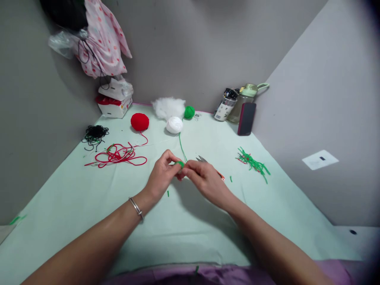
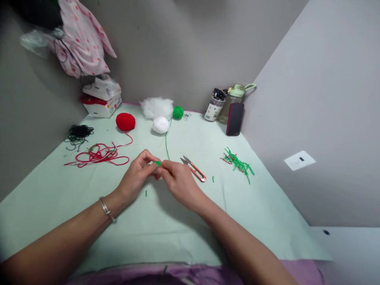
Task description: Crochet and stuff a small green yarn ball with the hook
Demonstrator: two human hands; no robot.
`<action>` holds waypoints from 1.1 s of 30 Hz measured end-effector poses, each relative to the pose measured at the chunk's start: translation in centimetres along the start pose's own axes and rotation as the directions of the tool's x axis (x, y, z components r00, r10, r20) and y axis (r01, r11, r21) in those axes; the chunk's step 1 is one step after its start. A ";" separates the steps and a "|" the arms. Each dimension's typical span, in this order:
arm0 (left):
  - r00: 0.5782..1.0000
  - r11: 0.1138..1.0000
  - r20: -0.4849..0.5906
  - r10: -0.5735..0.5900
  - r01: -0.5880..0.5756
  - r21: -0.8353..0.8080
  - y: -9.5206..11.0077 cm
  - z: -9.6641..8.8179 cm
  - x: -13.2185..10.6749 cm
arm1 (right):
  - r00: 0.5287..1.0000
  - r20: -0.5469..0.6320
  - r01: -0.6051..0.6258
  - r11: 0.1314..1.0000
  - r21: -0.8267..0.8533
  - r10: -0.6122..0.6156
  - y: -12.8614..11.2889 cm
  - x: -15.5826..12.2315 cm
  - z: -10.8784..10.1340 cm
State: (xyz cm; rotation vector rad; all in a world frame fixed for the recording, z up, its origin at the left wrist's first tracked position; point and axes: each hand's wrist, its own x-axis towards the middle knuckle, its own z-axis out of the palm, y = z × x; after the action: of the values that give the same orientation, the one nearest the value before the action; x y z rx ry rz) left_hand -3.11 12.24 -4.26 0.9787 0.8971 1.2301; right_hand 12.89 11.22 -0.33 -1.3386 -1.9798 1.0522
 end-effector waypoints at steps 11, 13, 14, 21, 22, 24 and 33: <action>0.994 0.997 -0.102 -0.049 0.043 -0.057 -0.2 0.3 -0.3 | 0.930 -0.256 0.287 0.956 0.062 -0.263 0.2 0.3 -0.2; 0.992 0.996 -0.112 -0.061 0.054 -0.066 -0.1 0.5 -0.4 | 0.954 -0.201 0.278 0.903 0.328 -0.220 0.1 0.3 -0.7; 0.991 0.996 -0.119 -0.069 0.062 -0.068 0.0 0.5 -0.4 | 0.970 -0.164 0.236 0.876 0.421 -0.182 0.1 0.4 -0.8; 0.985 0.992 -0.142 -0.098 0.084 -0.096 0.5 0.8 -0.5 | 0.966 -0.162 0.183 0.974 -0.130 -0.203 1.7 1.0 -0.6; 0.985 0.991 -0.141 -0.099 0.085 -0.102 0.5 0.9 -0.5 | 0.960 -0.137 0.212 0.955 -0.207 -0.243 2.0 1.1 -0.4; 0.986 0.990 -0.131 -0.102 0.088 -0.110 0.2 1.2 -0.6 | 0.944 -0.131 0.250 0.918 -0.309 -0.302 2.4 1.3 -0.1; 0.990 0.980 -0.022 -0.137 0.132 -0.147 0.1 1.6 -1.0 | 0.991 -0.116 -0.052 0.990 0.133 0.068 1.8 2.0 -0.5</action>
State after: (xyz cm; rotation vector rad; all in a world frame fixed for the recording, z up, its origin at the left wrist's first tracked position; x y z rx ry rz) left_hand -1.79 11.12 -3.66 0.7717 0.8717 1.1813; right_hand 13.42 13.62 -1.51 -1.3656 -1.7624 1.0825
